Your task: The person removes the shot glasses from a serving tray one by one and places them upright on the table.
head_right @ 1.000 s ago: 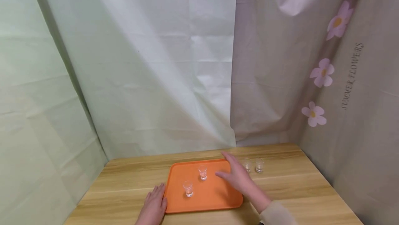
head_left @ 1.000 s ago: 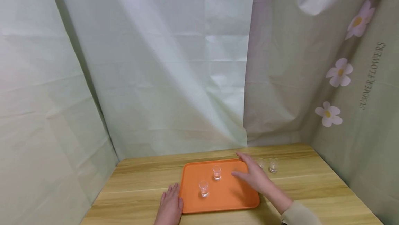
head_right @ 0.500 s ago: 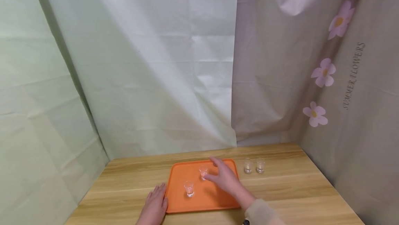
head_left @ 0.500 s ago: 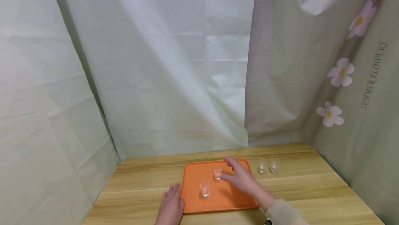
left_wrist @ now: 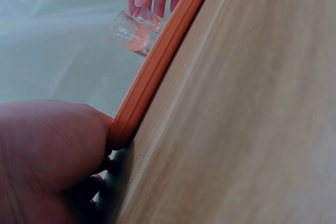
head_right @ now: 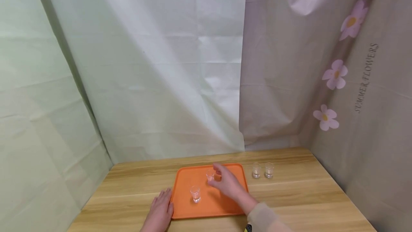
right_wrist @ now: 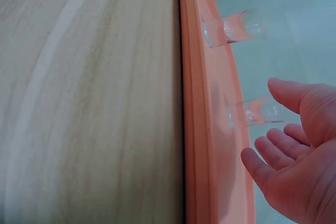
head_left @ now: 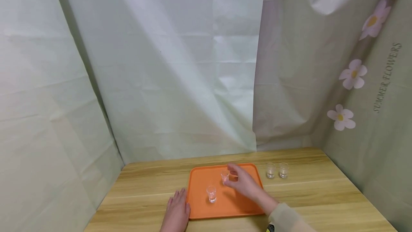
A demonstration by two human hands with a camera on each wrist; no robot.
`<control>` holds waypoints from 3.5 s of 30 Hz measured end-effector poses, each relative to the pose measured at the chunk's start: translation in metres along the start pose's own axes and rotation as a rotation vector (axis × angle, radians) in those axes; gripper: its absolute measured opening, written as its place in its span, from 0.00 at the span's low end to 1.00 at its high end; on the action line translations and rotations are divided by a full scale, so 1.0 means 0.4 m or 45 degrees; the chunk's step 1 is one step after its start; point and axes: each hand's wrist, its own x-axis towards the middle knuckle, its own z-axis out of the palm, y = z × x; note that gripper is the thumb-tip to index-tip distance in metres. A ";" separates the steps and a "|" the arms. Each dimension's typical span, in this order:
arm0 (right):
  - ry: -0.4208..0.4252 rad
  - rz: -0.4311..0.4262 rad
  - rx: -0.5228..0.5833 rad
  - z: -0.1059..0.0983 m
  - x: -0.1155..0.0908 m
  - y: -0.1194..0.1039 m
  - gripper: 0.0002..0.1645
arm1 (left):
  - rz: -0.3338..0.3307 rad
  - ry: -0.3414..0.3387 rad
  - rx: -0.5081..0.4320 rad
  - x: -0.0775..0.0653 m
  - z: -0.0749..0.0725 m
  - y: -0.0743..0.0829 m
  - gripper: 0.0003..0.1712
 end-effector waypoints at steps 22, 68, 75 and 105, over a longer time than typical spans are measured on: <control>0.018 0.038 -0.036 0.034 0.018 0.005 0.34 | 0.018 0.065 -0.068 0.002 0.027 -0.019 0.28; 0.127 -0.005 0.049 -0.034 -0.032 0.008 0.12 | 0.107 0.184 -0.014 0.000 0.057 -0.045 0.25; 0.142 0.034 0.014 -0.064 -0.053 0.002 0.13 | 0.097 0.173 -0.021 0.000 0.060 -0.049 0.26; 0.273 0.122 -0.040 -0.224 -0.150 0.027 0.19 | 0.083 0.100 -0.049 0.003 0.032 -0.030 0.27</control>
